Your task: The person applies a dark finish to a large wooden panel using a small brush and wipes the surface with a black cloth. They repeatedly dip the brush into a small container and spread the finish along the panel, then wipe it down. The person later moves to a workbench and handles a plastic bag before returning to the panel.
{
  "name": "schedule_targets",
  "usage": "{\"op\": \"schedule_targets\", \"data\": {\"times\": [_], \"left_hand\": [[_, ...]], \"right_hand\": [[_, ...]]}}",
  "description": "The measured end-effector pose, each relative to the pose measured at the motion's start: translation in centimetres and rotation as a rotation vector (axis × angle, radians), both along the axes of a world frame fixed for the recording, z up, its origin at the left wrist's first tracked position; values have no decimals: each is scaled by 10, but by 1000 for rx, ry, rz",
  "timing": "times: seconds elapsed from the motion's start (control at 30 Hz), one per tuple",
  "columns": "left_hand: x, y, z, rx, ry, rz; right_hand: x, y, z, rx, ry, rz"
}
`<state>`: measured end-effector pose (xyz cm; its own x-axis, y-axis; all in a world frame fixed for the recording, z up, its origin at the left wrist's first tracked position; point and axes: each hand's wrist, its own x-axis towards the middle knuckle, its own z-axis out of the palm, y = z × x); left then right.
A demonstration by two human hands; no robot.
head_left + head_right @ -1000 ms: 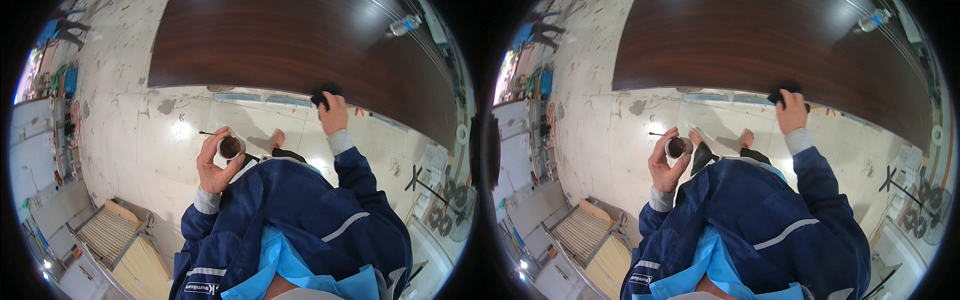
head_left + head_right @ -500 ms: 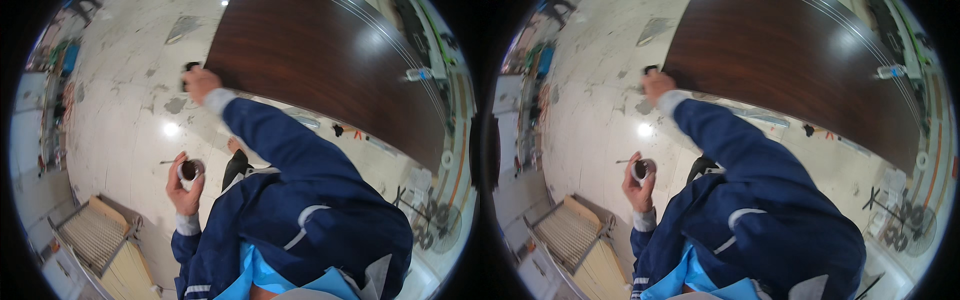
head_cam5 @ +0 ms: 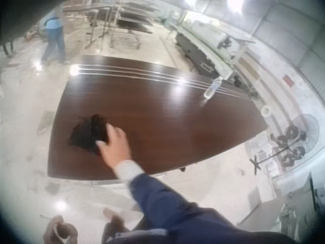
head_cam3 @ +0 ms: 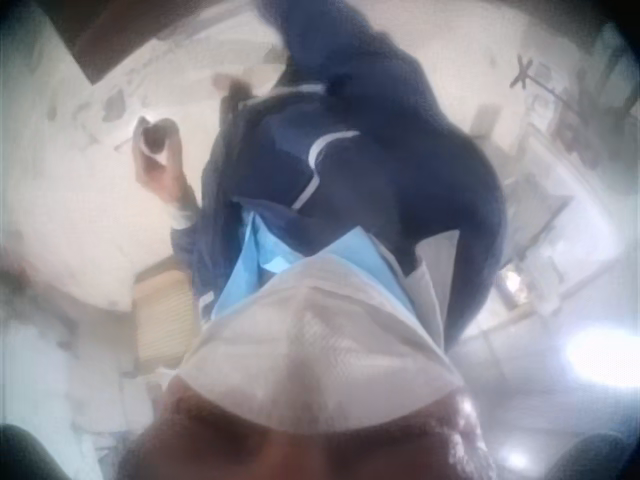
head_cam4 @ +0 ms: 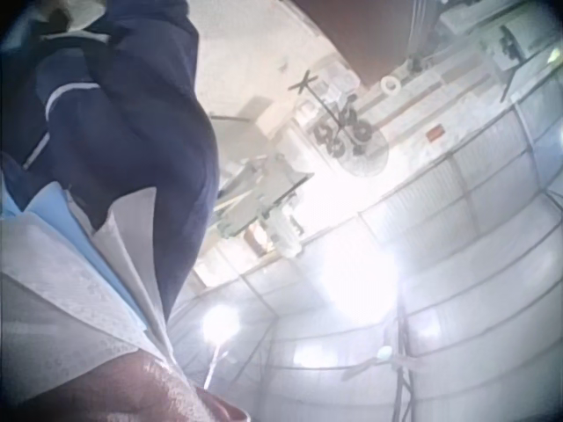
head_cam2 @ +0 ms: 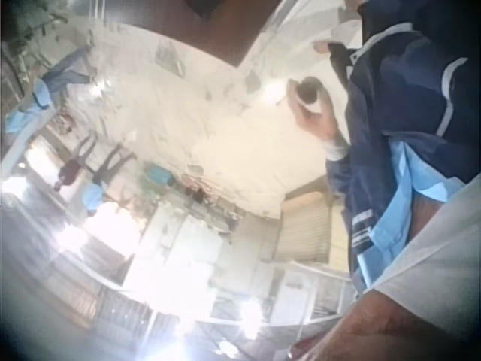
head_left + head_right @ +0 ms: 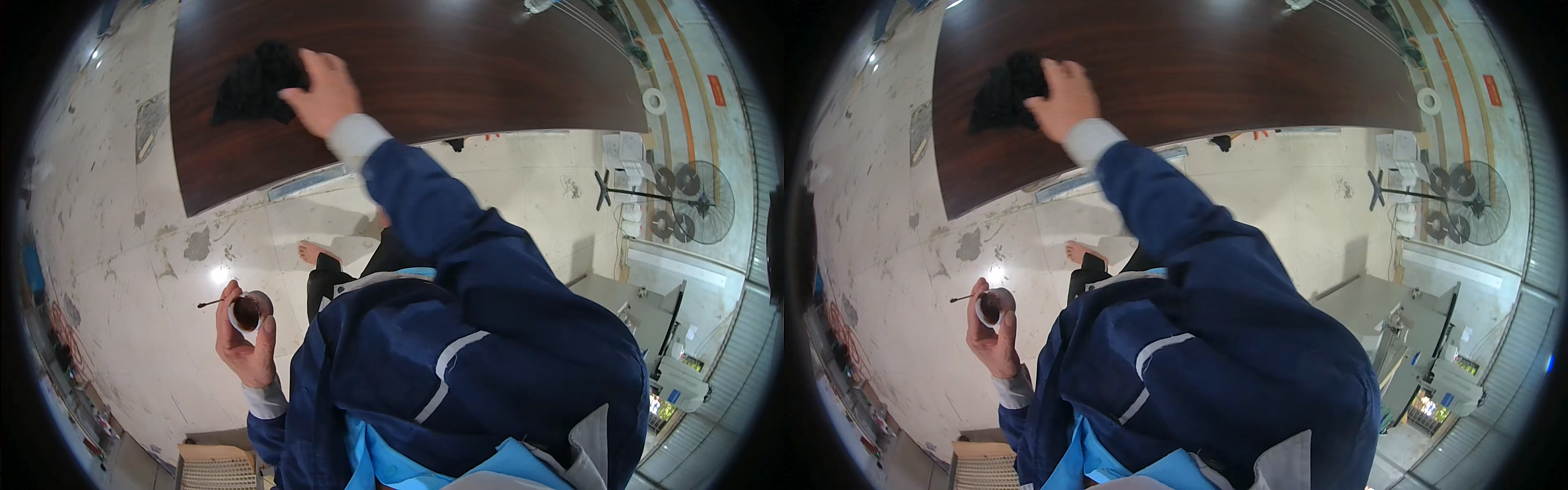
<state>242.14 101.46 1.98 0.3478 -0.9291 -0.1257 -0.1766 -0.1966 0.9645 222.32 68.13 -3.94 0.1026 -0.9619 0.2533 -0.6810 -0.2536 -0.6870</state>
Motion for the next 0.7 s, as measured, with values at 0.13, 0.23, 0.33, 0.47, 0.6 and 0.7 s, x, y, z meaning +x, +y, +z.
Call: {"op": "schedule_targets", "data": {"times": [0.13, 0.23, 0.33, 0.47, 0.6, 0.7], "left_hand": [[-22, -29, 2, -25, -16, -72], [-50, -49, -1, -56, -9, -60], [-91, -65, -1, -14, -28, -39], [-165, -81, 2, -6, -5, 1], [-226, -97, 1, 12, 44, 26], [-266, -108, 6, 18, 54, 23]], "right_hand": [[-194, -9, 4, 245, 172, -41], [-330, -14, 20, 412, 200, -100], [-433, -28, 27, 598, 268, -101], [-521, -45, 25, 783, 324, -15], [-542, -59, 21, 804, 426, 131], [-536, -62, 25, 784, 483, 200]]}}
